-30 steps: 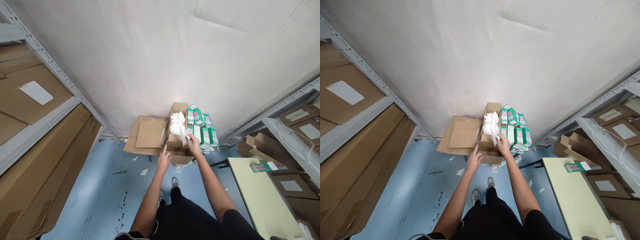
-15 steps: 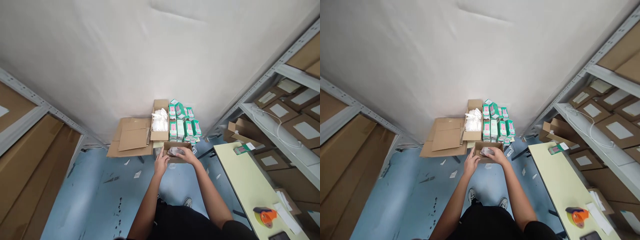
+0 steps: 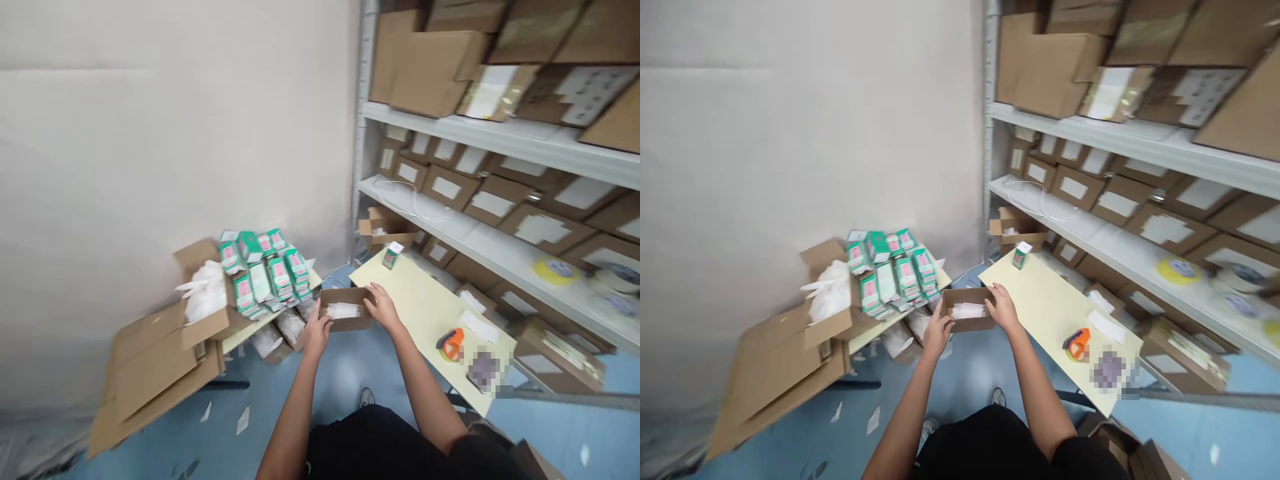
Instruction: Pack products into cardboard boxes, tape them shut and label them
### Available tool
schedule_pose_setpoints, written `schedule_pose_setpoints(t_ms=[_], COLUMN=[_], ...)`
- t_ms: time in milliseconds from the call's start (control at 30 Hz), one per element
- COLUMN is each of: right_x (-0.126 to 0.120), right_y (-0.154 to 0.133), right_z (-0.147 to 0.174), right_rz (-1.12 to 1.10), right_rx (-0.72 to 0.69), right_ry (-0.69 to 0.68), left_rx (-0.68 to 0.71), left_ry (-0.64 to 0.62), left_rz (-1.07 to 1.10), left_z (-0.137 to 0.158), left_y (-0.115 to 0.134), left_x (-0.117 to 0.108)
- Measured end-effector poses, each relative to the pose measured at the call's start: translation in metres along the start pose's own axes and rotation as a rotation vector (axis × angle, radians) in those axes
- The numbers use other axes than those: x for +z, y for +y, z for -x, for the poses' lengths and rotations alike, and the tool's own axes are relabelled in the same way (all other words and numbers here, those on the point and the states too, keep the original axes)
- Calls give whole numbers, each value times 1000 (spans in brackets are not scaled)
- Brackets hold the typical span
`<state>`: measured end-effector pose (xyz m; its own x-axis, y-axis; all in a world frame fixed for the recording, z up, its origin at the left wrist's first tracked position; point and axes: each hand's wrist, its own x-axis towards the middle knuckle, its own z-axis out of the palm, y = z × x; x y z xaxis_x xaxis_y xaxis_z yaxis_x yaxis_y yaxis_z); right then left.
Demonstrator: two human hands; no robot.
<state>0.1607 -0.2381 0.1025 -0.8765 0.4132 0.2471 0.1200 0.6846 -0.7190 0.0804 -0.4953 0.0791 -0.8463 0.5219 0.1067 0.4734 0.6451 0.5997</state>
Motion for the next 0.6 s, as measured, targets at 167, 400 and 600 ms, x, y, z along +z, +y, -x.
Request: schedule_pose_setpoints(t_ms=[167, 400, 600], right_x=[-85, -139, -147], right_y=[74, 132, 164], right_z=[19, 38, 28], right_rz=[64, 67, 52], right_rx=[150, 330, 452], right_ry=[197, 373, 439], left_rx=[209, 426, 527], left_ry=[-159, -342, -463], left_rz=[8, 22, 111], left_z=[-52, -116, -181], left_y=[79, 147, 158], left_x=[65, 127, 178])
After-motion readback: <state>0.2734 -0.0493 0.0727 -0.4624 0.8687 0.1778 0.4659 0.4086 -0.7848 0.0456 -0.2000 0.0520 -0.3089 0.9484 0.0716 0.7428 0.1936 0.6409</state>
